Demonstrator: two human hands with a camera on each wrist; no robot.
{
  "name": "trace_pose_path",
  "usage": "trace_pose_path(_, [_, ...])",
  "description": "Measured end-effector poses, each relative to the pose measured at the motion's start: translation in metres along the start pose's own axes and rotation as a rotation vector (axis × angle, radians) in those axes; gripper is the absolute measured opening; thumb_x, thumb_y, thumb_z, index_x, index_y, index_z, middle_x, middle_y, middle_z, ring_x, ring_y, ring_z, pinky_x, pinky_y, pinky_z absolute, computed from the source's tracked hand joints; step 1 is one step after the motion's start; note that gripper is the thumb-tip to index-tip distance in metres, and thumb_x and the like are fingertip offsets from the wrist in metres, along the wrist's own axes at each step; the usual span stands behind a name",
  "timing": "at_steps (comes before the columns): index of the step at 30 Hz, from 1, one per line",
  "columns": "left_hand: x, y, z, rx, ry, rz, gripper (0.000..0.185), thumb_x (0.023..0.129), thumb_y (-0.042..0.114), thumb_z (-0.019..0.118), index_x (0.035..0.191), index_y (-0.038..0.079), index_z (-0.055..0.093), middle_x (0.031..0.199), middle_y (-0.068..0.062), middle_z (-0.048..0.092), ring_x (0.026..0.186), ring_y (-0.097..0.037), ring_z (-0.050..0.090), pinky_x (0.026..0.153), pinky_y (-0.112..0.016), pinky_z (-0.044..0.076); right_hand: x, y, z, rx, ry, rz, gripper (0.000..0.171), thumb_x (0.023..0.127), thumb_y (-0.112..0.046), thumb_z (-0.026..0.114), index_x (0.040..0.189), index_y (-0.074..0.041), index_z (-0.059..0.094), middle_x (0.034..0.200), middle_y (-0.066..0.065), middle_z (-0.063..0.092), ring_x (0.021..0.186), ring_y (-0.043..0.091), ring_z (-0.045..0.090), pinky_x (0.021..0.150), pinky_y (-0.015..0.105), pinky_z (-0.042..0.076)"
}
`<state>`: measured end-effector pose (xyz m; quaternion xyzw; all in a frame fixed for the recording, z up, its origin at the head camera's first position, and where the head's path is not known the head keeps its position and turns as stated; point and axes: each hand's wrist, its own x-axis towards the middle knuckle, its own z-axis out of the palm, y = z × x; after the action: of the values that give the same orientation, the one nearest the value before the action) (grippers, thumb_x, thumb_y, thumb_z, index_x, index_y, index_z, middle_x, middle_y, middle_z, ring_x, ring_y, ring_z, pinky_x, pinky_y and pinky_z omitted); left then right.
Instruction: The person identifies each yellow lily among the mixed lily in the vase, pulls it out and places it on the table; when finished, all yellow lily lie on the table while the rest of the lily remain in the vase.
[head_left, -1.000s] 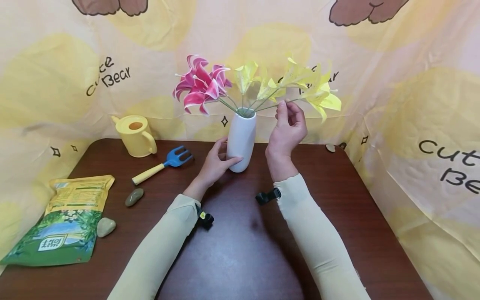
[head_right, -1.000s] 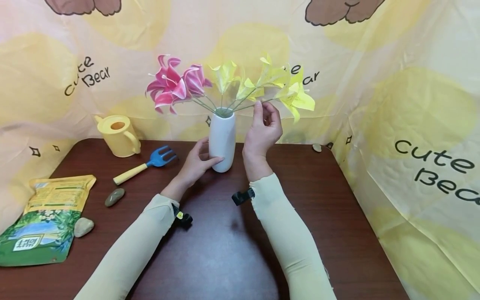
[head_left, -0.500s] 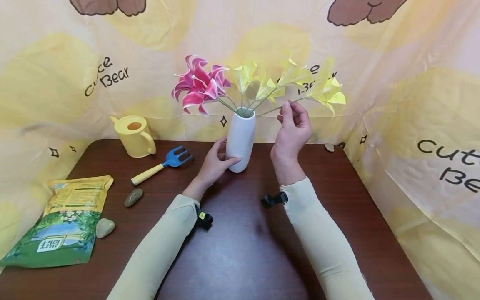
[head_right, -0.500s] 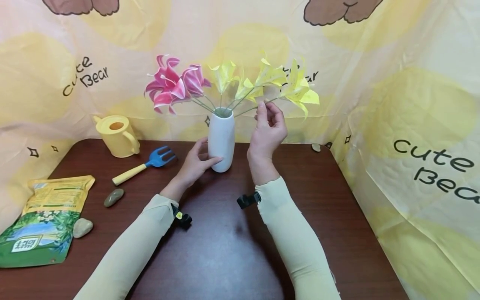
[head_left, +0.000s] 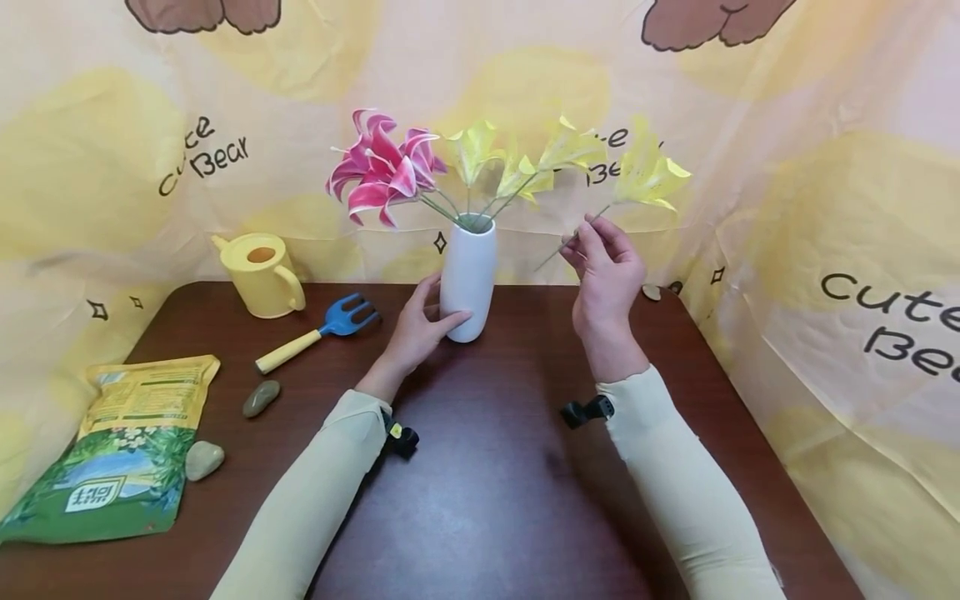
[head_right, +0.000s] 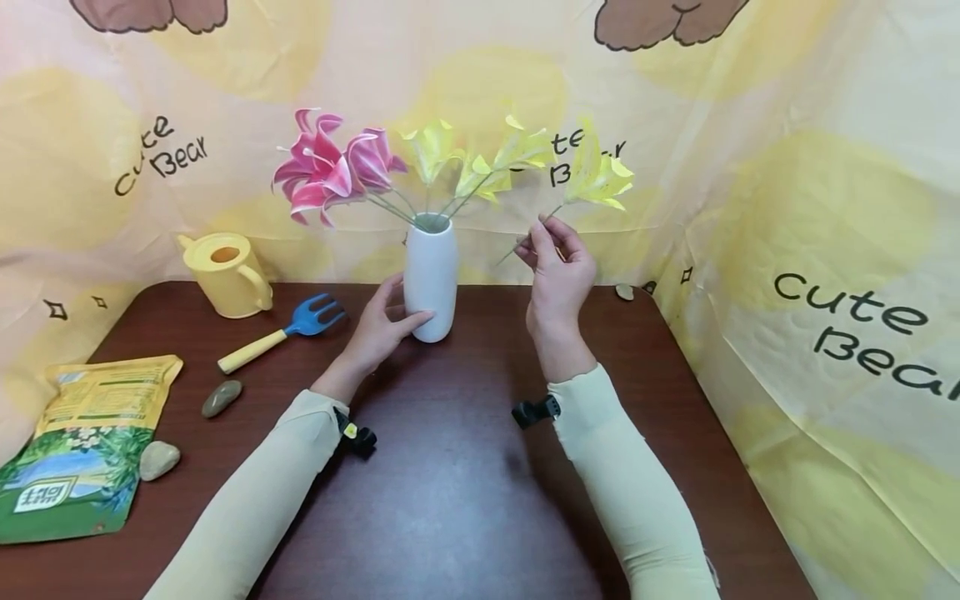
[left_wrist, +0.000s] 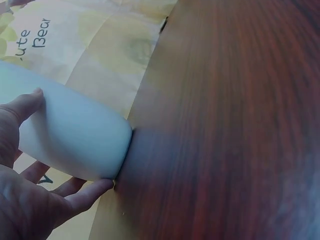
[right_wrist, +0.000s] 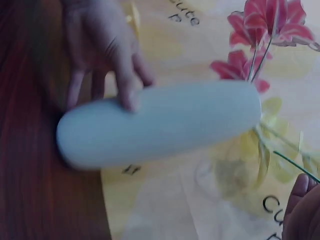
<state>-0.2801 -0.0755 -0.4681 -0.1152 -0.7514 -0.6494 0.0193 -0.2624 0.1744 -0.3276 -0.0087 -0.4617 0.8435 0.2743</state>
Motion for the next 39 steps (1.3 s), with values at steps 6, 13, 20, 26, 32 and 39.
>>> trace_pose_path(6, [-0.002,-0.001,-0.009,0.005,0.01,-0.001,0.081,0.1,0.03,0.088,0.169,0.027,0.046,0.166,-0.015,0.055,0.136,-0.045,0.068,0.115,-0.066,0.056,0.012,-0.002,-0.031,-0.13,-0.072,0.098,0.015,0.1,0.005,0.078,0.111,-0.004,0.081,0.09,0.004,0.073,0.076,0.016,0.075,0.074,0.027,0.068])
trace_pose_path(13, [-0.001,0.0,-0.014,-0.005,-0.003,-0.019,0.081,0.1,0.029,0.088,0.169,0.027,0.046,0.167,-0.016,0.054,0.139,-0.046,0.067,0.115,-0.066,0.056,0.025,0.0,-0.068,-0.394,-0.208,0.248,0.028,0.098,0.007,0.078,0.121,-0.01,0.078,0.093,0.001,0.075,0.08,0.014,0.074,0.077,0.027,0.068])
trace_pose_path(20, [0.0,0.0,-0.015,-0.01,0.0,-0.033,0.082,0.1,0.03,0.088,0.17,0.026,0.045,0.167,-0.016,0.053,0.14,-0.045,0.067,0.115,-0.065,0.056,0.039,0.018,-0.104,-0.63,-0.328,0.454,0.035,0.107,-0.005,0.072,0.141,-0.012,0.066,0.104,-0.002,0.074,0.083,0.011,0.077,0.08,0.028,0.069])
trace_pose_path(26, [-0.001,0.0,-0.015,-0.007,-0.002,-0.055,0.084,0.099,0.033,0.09,0.17,0.027,0.045,0.167,-0.015,0.053,0.141,-0.044,0.066,0.117,-0.065,0.056,0.039,0.039,-0.129,-0.796,-0.427,0.502,0.047,0.109,-0.004,0.067,0.154,0.001,0.057,0.1,0.001,0.077,0.081,0.011,0.077,0.079,0.03,0.069])
trace_pose_path(32, [-0.001,0.001,-0.015,-0.005,0.0,-0.054,0.085,0.098,0.034,0.09,0.17,0.027,0.045,0.167,-0.014,0.054,0.142,-0.043,0.066,0.116,-0.065,0.056,0.034,0.053,-0.134,-0.903,-0.522,0.565,0.05,0.109,-0.004,0.066,0.157,0.006,0.056,0.109,0.013,0.079,0.085,0.014,0.074,0.081,0.033,0.07])
trace_pose_path(39, [-0.001,0.001,-0.014,-0.002,0.002,-0.062,0.085,0.098,0.035,0.09,0.17,0.027,0.045,0.168,-0.013,0.053,0.143,-0.043,0.065,0.117,-0.064,0.056,0.032,0.063,-0.13,-0.969,-0.554,0.621,0.048,0.109,-0.005,0.068,0.155,0.005,0.06,0.129,0.027,0.077,0.088,0.016,0.077,0.086,0.037,0.07])
